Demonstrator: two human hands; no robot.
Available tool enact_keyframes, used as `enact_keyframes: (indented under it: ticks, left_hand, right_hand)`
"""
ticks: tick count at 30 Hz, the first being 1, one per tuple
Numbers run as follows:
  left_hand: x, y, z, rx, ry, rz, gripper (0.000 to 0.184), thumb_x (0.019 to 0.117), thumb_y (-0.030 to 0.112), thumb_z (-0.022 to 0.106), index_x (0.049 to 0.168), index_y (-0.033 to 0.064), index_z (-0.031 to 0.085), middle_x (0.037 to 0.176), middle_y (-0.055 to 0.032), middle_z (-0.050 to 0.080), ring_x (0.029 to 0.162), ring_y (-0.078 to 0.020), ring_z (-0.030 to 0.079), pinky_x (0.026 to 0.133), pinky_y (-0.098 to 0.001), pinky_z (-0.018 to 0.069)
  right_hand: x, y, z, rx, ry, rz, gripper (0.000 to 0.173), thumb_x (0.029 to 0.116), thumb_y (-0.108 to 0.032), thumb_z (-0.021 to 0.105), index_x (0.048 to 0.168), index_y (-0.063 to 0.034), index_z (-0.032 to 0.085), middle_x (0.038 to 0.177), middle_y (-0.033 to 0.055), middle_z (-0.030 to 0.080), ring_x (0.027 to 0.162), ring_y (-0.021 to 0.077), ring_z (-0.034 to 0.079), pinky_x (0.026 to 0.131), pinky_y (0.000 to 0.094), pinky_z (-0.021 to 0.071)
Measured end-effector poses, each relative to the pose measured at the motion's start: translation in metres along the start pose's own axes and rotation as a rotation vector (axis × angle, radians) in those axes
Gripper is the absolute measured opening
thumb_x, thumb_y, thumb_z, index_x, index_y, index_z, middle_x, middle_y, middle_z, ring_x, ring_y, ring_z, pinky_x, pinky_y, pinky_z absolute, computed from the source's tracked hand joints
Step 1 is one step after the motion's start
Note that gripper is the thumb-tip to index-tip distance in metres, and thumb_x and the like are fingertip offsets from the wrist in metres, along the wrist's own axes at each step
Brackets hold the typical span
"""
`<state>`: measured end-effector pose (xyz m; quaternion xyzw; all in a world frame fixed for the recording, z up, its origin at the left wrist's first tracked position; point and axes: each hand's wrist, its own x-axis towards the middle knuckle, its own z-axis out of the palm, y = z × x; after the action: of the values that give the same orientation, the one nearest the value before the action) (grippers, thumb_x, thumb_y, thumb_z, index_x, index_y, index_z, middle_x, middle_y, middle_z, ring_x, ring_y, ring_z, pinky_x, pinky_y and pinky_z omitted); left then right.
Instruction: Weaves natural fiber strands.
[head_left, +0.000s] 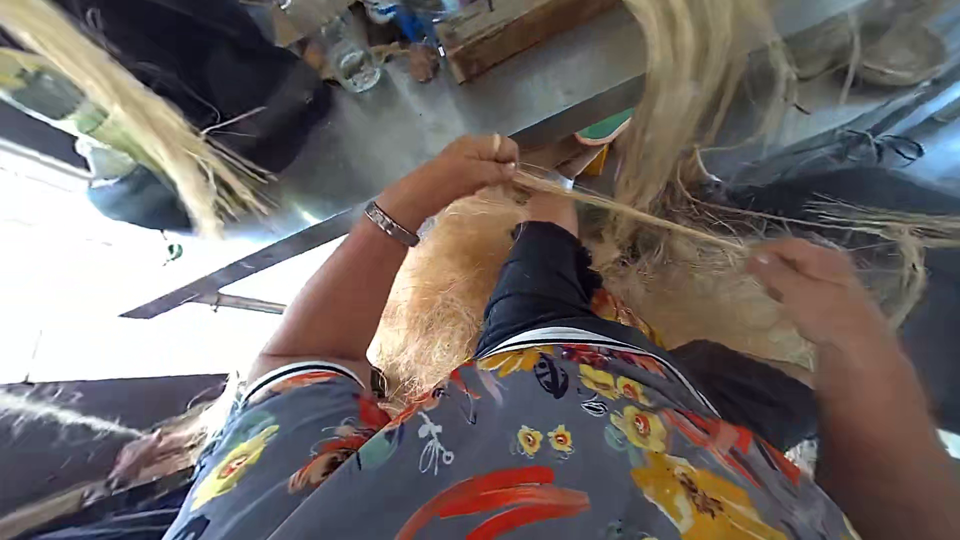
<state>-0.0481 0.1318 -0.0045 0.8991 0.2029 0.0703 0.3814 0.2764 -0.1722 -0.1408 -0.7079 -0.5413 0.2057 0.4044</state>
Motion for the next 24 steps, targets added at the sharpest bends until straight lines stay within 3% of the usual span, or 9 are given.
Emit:
enact_keyframes:
  ticks: [2, 5, 9, 11, 13, 16, 19, 20, 24]
  left_hand:
    - [-0.015, -0.02, -0.014, -0.099, 0.079, -0.116, 0.016, 0.0978, 0.007, 0.047, 0.085, 0.0092, 0.057, 0.072, 0.0111, 0.05, 0.064, 0.0063, 0.045, 0.061, -0.0143, 0.0395]
    - [-0.032, -0.043, -0.017, -0.142, 0.163, -0.16, 0.02, 0.0968, 0.007, 0.047, 0.08, 0.0137, 0.055, 0.068, 0.0136, 0.048, 0.059, 0.0073, 0.043, 0.056, -0.0127, 0.0363]
    - [-0.048, -0.066, -0.038, -0.131, 0.419, -0.306, 0.014, 0.0987, 0.007, 0.049, 0.09, 0.0097, 0.06, 0.072, 0.0128, 0.05, 0.058, 0.0077, 0.04, 0.055, -0.0112, 0.0351]
    - [-0.05, -0.07, -0.045, -0.078, 0.48, -0.385, 0.013, 0.1011, 0.009, 0.05, 0.092, 0.0082, 0.059, 0.074, 0.0108, 0.049, 0.059, 0.0064, 0.04, 0.056, -0.0126, 0.0347]
    - [-0.044, -0.063, -0.032, 0.051, 0.433, -0.406, 0.016, 0.102, 0.012, 0.05, 0.095, 0.0038, 0.061, 0.077, 0.004, 0.05, 0.063, -0.0009, 0.041, 0.061, -0.0219, 0.0367]
    - [-0.02, -0.039, -0.003, 0.18, 0.423, -0.263, 0.025, 0.1022, 0.016, 0.047, 0.098, -0.0021, 0.064, 0.083, -0.0107, 0.058, 0.075, -0.0195, 0.053, 0.072, -0.0445, 0.0446]
    - [0.001, -0.004, 0.029, 0.226, 0.461, -0.138, 0.029, 0.1042, 0.019, 0.044, 0.096, -0.0015, 0.062, 0.079, -0.0144, 0.058, 0.075, -0.0293, 0.058, 0.069, -0.0546, 0.0459]
    - [0.007, 0.008, 0.038, 0.228, 0.467, -0.102, 0.03, 0.1048, 0.02, 0.043, 0.095, -0.0009, 0.062, 0.077, -0.0139, 0.058, 0.073, -0.0296, 0.058, 0.067, -0.0548, 0.0461]
    - [0.023, 0.042, 0.062, 0.237, 0.446, 0.004, 0.03, 0.1054, 0.022, 0.043, 0.093, 0.0032, 0.063, 0.075, -0.0096, 0.056, 0.072, -0.0254, 0.057, 0.066, -0.0505, 0.0454]
  right_hand:
    - [-0.03, 0.047, -0.025, -0.115, 0.057, 0.206, 0.041, 0.1069, -0.026, 0.047, 0.107, 0.0124, 0.063, 0.095, 0.0281, 0.063, 0.086, 0.0343, 0.061, 0.08, 0.0584, 0.0492]
    - [-0.075, 0.113, -0.042, -0.263, 0.149, 0.426, 0.041, 0.1083, -0.025, 0.048, 0.111, 0.0134, 0.062, 0.103, 0.0374, 0.062, 0.097, 0.0509, 0.062, 0.086, 0.0739, 0.0443]
    - [-0.14, 0.141, -0.065, -0.557, 0.077, 0.89, 0.048, 0.1106, -0.027, 0.042, 0.128, 0.0139, 0.059, 0.129, 0.0439, 0.056, 0.126, 0.0606, 0.051, 0.104, 0.0771, 0.0351]
    - [-0.157, 0.145, -0.068, -0.559, -0.016, 0.961, 0.043, 0.1091, -0.02, 0.046, 0.128, 0.0166, 0.059, 0.133, 0.0456, 0.053, 0.13, 0.061, 0.047, 0.108, 0.0757, 0.0319]
    - [-0.153, 0.145, -0.067, -0.594, -0.149, 0.933, 0.038, 0.104, -0.016, 0.058, 0.131, 0.0116, 0.06, 0.132, 0.0444, 0.053, 0.129, 0.0621, 0.048, 0.105, 0.079, 0.0328]
    - [-0.108, 0.074, -0.065, -0.638, -0.075, 0.688, 0.034, 0.0964, -0.004, 0.064, 0.129, 0.0051, 0.064, 0.131, 0.0412, 0.056, 0.121, 0.0627, 0.053, 0.095, 0.0821, 0.0385]
    - [-0.067, -0.009, -0.042, -0.283, -0.085, 0.081, 0.023, 0.0929, -0.002, 0.055, 0.106, 0.0025, 0.074, 0.106, 0.0238, 0.069, 0.095, 0.0355, 0.068, 0.084, 0.0542, 0.0559]
    - [-0.053, -0.022, -0.027, -0.202, -0.186, -0.053, 0.026, 0.0908, -0.012, 0.056, 0.104, -0.0058, 0.076, 0.105, 0.0136, 0.071, 0.1, 0.0257, 0.068, 0.089, 0.0461, 0.0569]
    - [-0.019, -0.066, 0.033, -0.562, -0.567, 0.174, 0.024, 0.0969, -0.014, 0.066, 0.118, -0.0063, 0.074, 0.123, 0.022, 0.068, 0.122, 0.0444, 0.06, 0.101, 0.0674, 0.046]
